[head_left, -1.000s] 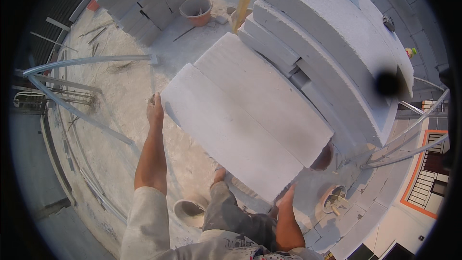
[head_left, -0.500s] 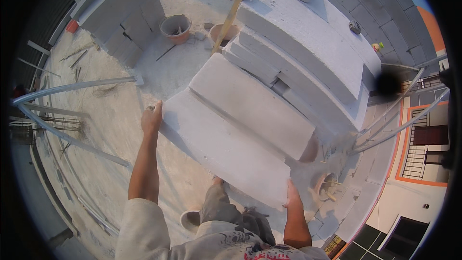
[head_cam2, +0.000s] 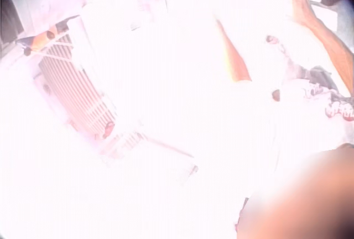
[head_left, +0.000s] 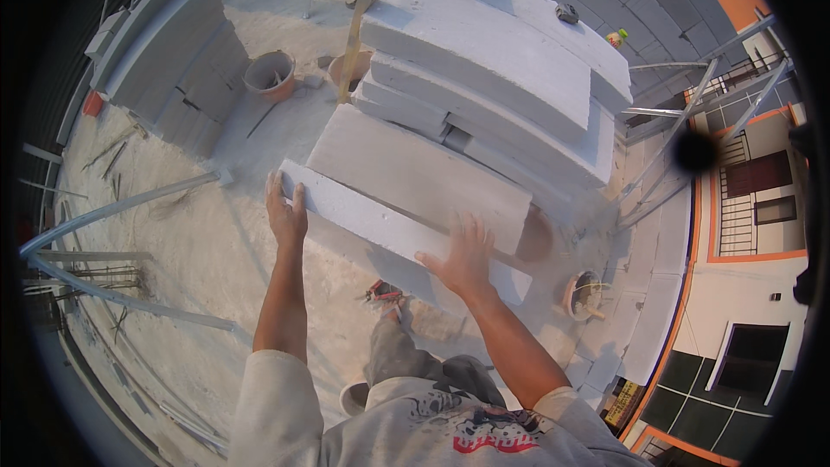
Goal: The person applies mortar to a metal frame on a rooftop, places white foam panels onto the frame, and secures them with a hammer. The person repeats this process for multiple panels, occasionally measuring and adjusting the placement.
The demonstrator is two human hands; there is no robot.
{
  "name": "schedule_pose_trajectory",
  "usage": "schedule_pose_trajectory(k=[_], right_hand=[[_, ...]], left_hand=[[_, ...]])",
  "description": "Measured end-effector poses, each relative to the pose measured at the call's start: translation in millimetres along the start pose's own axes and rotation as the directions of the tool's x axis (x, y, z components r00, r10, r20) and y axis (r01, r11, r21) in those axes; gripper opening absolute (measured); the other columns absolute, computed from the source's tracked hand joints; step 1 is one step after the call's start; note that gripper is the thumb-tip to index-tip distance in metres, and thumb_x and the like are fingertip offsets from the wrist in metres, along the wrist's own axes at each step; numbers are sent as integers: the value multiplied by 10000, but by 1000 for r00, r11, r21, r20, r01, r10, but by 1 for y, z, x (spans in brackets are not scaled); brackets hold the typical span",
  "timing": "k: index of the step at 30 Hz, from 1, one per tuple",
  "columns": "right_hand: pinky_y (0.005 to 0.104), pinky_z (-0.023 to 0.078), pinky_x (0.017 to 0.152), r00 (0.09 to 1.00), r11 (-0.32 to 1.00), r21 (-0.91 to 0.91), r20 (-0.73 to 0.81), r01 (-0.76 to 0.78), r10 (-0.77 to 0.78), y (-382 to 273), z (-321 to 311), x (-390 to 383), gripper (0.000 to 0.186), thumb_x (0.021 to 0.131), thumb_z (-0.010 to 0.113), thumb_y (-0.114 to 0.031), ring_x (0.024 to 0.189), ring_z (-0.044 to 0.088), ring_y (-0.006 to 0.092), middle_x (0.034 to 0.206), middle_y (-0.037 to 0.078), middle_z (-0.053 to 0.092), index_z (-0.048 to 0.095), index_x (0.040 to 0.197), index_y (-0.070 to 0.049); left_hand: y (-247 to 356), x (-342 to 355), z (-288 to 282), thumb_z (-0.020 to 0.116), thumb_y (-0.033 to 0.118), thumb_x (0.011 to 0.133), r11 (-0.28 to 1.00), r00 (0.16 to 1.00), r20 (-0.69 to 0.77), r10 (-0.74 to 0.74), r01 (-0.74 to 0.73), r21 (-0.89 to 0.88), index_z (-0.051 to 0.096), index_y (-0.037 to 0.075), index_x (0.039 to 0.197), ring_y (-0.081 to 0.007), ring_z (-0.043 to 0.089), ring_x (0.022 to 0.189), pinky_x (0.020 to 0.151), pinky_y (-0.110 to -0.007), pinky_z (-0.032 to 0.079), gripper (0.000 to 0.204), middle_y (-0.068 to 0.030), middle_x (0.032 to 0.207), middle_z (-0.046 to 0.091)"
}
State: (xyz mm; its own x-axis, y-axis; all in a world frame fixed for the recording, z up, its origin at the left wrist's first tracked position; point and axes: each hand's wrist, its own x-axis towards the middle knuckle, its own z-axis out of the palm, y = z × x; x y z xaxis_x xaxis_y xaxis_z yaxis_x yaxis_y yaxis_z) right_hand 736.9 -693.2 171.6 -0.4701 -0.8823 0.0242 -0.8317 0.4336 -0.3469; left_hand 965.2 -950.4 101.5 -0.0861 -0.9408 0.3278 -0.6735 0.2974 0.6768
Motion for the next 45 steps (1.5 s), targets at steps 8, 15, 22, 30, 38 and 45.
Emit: schedule_pose_trajectory(k=[8,15,22,30,38,45], right_hand=[[459,368,917,952,982,-186,293,-38,92,-53,41,56,902,650,798,-306,1116,508,276,1157,153,533,380,1390,-5],[429,462,894,958,986,-166,284,4,44,-52,40,33,691,659,807,-249,1097,555,283,1139,156,570,503,1227,2],[419,493,811,922,992,-127,380,-28,75,18,1,-92,738,551,844,-246,1025,597,283,1085,150,592,543,1187,-21],[423,484,790,914,962,-159,309,-223,263,166,-66,-290,662,551,820,-208,1021,603,272,1089,138,601,562,1132,-25],[416,467,843,820,844,-100,204,-526,535,291,-182,-499,671,603,810,-237,1095,569,268,1146,132,574,528,1168,-12],[408,491,816,766,777,-93,130,-623,630,367,-295,-620,634,591,804,-238,996,593,278,1035,135,588,537,1115,-2]], left_hand=[[-90,-228,-79,598,292,938,853,769,413,-488,520,39,418,-46,1396,-399,477,1266,1037,-435,394,597,-267,1405,444],[-107,-256,-123,620,249,915,906,795,446,-412,305,294,404,-86,1384,-394,416,1323,1085,-449,355,615,-277,1412,427],[40,-111,-106,572,374,964,974,876,428,224,-194,-112,465,-37,1362,-374,468,1254,1030,-464,389,581,-235,1349,487],[239,-145,4,565,348,967,885,706,539,460,-417,-208,494,-51,1334,-371,462,1279,1074,-448,368,547,-245,1361,489],[403,-434,60,811,326,690,541,-86,754,652,-644,-541,395,37,1423,-379,351,1370,1143,-500,257,891,-214,1466,387],[582,-550,65,888,411,507,284,-504,570,650,-535,-796,324,57,1462,-354,353,1375,1114,-544,261,1165,-155,1482,396]])
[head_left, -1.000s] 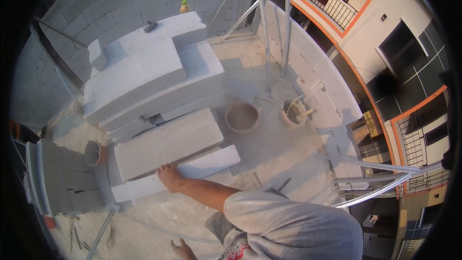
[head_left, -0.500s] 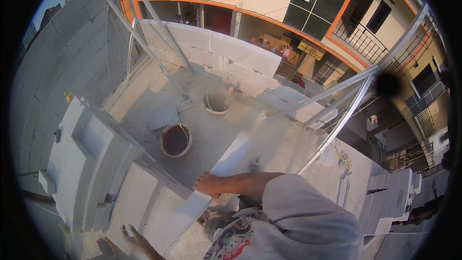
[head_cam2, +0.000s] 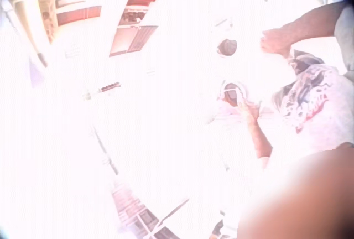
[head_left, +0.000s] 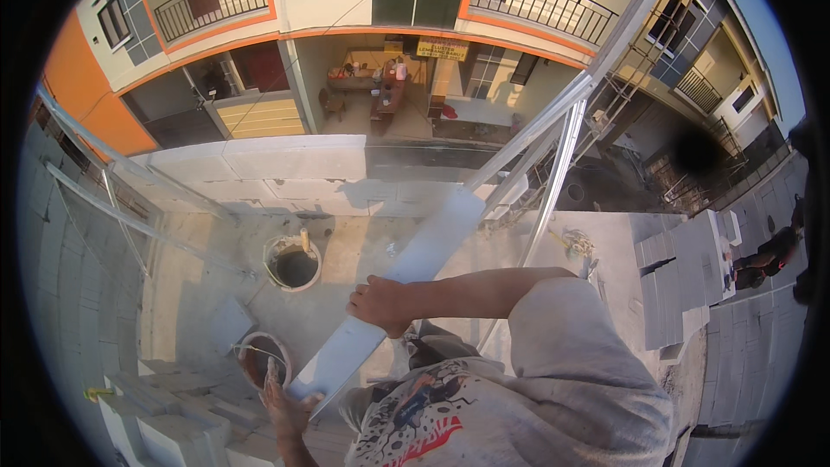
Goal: The person applies mortar to a metal frame on a rooftop, places white foam panels onto the frame, and secures them with a hammer. The person repeats this process for multiple panels, occasionally measuring and adjusting the placement.
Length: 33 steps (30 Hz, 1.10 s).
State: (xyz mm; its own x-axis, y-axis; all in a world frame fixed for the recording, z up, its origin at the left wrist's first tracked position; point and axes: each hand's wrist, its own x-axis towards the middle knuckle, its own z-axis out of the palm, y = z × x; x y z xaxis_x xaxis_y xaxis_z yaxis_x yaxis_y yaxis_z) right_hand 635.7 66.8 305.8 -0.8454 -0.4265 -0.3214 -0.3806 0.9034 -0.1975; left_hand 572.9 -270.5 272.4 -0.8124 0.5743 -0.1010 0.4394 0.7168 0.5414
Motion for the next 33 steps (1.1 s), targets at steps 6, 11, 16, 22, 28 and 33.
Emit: schedule_pose_trajectory(k=[6,11,16,22,28,33], right_hand=[[401,521,794,995,996,-27,33,-89,90,97,-72,6,630,599,803,-256,985,608,290,1027,151,601,536,1104,9],[406,502,768,979,975,-82,-13,-206,206,166,-118,18,575,610,779,-213,952,599,309,984,137,578,521,1078,0],[433,500,822,929,941,-47,-182,-336,322,240,-169,0,569,663,778,-255,975,594,343,1024,166,561,509,1085,17],[446,490,910,779,774,-91,-95,-626,619,326,-217,-39,773,633,836,-306,1082,574,325,1120,176,554,465,1219,35],[440,505,889,712,705,-100,-81,-702,698,453,-180,-99,738,635,818,-314,1089,571,323,1096,170,552,468,1192,21],[444,526,846,704,702,-99,8,-706,710,561,-92,-127,745,609,821,-364,1062,585,320,1083,162,551,474,1152,10]], left_hand=[[26,98,-33,913,276,444,953,978,54,202,-209,219,381,40,1399,-387,467,1251,1072,-489,337,1119,-188,1329,495],[31,214,-48,895,196,470,978,978,-15,208,-208,23,460,21,1317,-411,516,1162,992,-487,430,969,-215,1264,510],[86,334,-87,882,143,505,922,918,-90,387,-388,4,521,11,1254,-424,528,1149,962,-456,469,842,-232,1252,521],[184,471,-92,854,115,564,733,725,-185,664,-680,-34,505,48,1290,-376,536,1165,992,-412,469,809,-160,1284,535],[275,566,-1,846,197,614,835,835,-18,550,-550,21,473,99,1340,-330,520,1210,1035,-398,451,822,-116,1360,489],[324,653,123,854,184,591,817,807,158,570,-577,3,488,112,1302,-319,544,1175,1011,-413,467,803,-90,1300,505]])
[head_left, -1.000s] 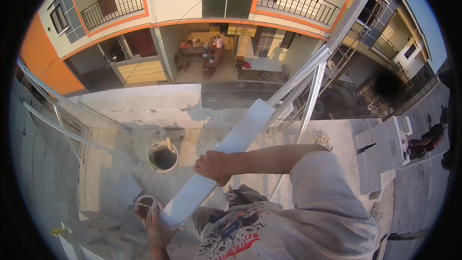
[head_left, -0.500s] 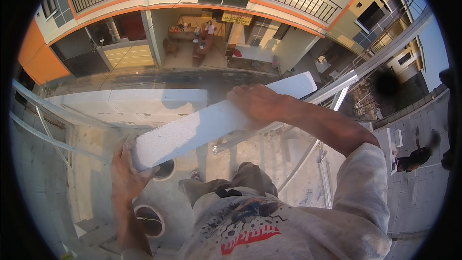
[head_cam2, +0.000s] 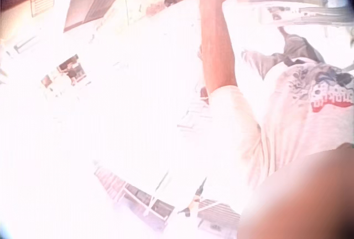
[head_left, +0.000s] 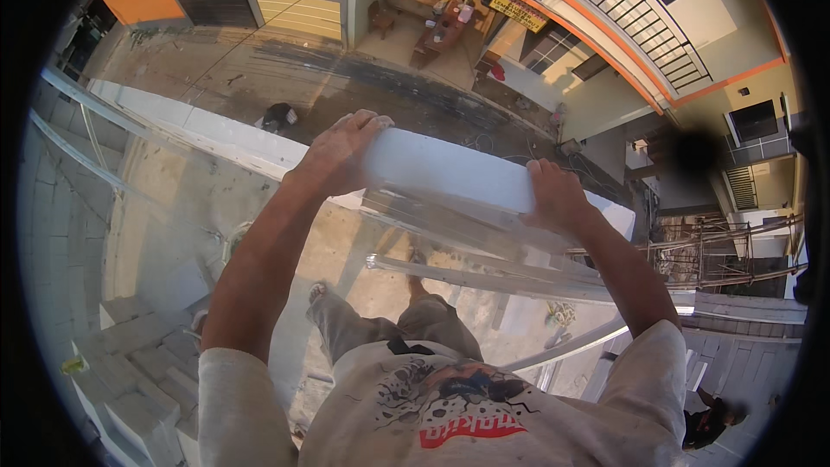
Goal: The person applies mortar to a metal frame on a rooftop, places white foam panels onto the frame, and secures them with a hammer. The person repeats this process for multiple panels, occasionally measuring and adjusting the placement.
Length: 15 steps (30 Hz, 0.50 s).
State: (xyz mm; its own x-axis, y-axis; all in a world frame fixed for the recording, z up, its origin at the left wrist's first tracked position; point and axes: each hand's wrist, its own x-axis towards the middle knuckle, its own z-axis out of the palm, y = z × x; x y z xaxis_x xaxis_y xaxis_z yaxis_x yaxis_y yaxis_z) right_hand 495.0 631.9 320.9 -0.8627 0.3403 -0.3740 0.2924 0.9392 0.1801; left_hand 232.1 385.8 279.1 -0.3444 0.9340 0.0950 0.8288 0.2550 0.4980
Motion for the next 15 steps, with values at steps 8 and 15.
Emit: schedule_pose_trajectory(k=[8,15], right_hand=[[451,542,802,991,986,164,136,-5,-18,48,165,39,730,598,822,-385,1021,598,339,1061,173,557,477,1109,5],[480,541,780,988,975,220,149,14,-48,21,222,51,719,597,832,-402,999,603,360,1027,184,569,476,1071,7]], left_hand=[[-39,53,143,748,240,720,977,967,246,-62,109,-183,495,90,1349,-288,554,1183,996,-369,462,695,-78,1319,529],[-84,48,196,621,357,868,940,894,332,-303,338,-52,617,98,1257,-306,584,1143,985,-393,455,468,-133,1259,614]])
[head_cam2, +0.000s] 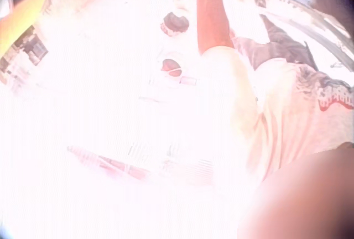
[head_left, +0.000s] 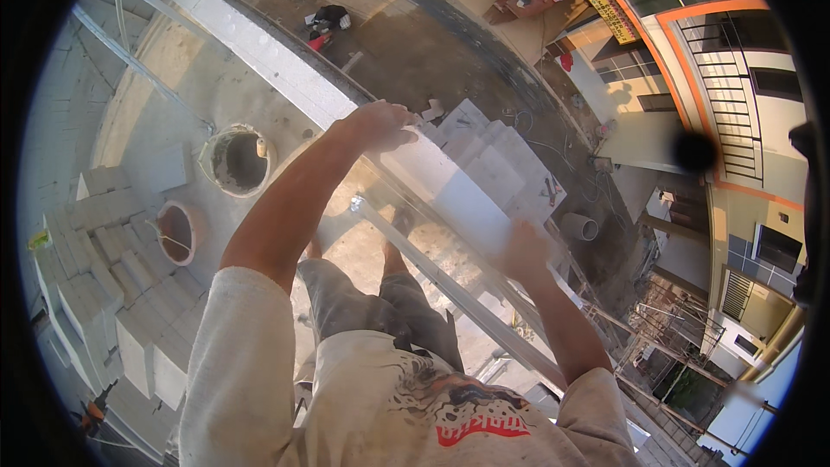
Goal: The person applies mortar to a metal frame on a rooftop, places white foam panels onto the frame, and secures them with a hammer. The person repeats this process for multiple panels, occasionally measuring and adjusting the placement.
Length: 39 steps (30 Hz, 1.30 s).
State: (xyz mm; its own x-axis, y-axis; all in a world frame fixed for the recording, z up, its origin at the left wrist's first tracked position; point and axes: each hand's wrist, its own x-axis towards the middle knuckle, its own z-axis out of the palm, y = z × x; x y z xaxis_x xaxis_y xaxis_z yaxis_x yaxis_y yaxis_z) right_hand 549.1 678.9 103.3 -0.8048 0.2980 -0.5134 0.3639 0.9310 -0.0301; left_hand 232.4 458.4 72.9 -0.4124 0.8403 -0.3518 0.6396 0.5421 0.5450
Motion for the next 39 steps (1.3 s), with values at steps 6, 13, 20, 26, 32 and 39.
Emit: schedule_pose_trajectory(k=[6,13,20,26,32,39], right_hand=[[488,539,775,999,999,19,-31,34,-34,-9,29,6,730,607,843,-393,1003,597,377,1033,185,562,467,1086,10],[497,534,795,990,996,-9,-105,89,-89,-14,54,12,774,621,839,-406,1035,580,389,1057,199,552,466,1139,33],[504,529,801,994,998,11,-87,69,-68,-31,57,21,790,623,824,-452,1050,574,394,1065,204,554,474,1136,36],[495,532,788,993,998,-38,-104,53,-57,-37,58,23,784,625,823,-470,1038,578,391,1064,197,556,478,1123,27],[478,530,788,989,992,-86,-115,88,-97,-38,56,21,790,622,826,-492,1042,569,397,1077,205,551,480,1095,37],[462,504,857,998,996,-62,12,59,-58,-45,42,25,798,660,814,-486,1040,562,407,1098,228,535,469,1135,55]], left_hand=[[-24,2,23,581,269,911,995,994,-110,-15,4,-101,703,89,1068,-349,651,950,865,-437,512,268,-136,1011,701],[-27,-7,18,595,283,882,993,991,-113,-74,62,-104,719,128,1030,-320,651,947,881,-415,493,247,-99,972,713],[-36,-15,20,567,294,897,998,990,-124,-60,55,-38,720,161,1047,-258,636,1031,1144,-494,236,251,-76,984,711],[-54,-15,43,550,351,920,997,958,-284,34,-14,73,720,158,1056,-248,622,1040,1183,-476,182,290,-52,992,709],[-52,-15,44,536,373,938,997,965,-263,13,6,73,715,160,1061,-233,600,1080,1182,-446,189,304,-48,1013,702],[-48,-20,45,568,403,933,997,958,-287,-24,45,69,703,139,1070,-182,571,1144,1189,-396,187,327,-19,1070,692]])
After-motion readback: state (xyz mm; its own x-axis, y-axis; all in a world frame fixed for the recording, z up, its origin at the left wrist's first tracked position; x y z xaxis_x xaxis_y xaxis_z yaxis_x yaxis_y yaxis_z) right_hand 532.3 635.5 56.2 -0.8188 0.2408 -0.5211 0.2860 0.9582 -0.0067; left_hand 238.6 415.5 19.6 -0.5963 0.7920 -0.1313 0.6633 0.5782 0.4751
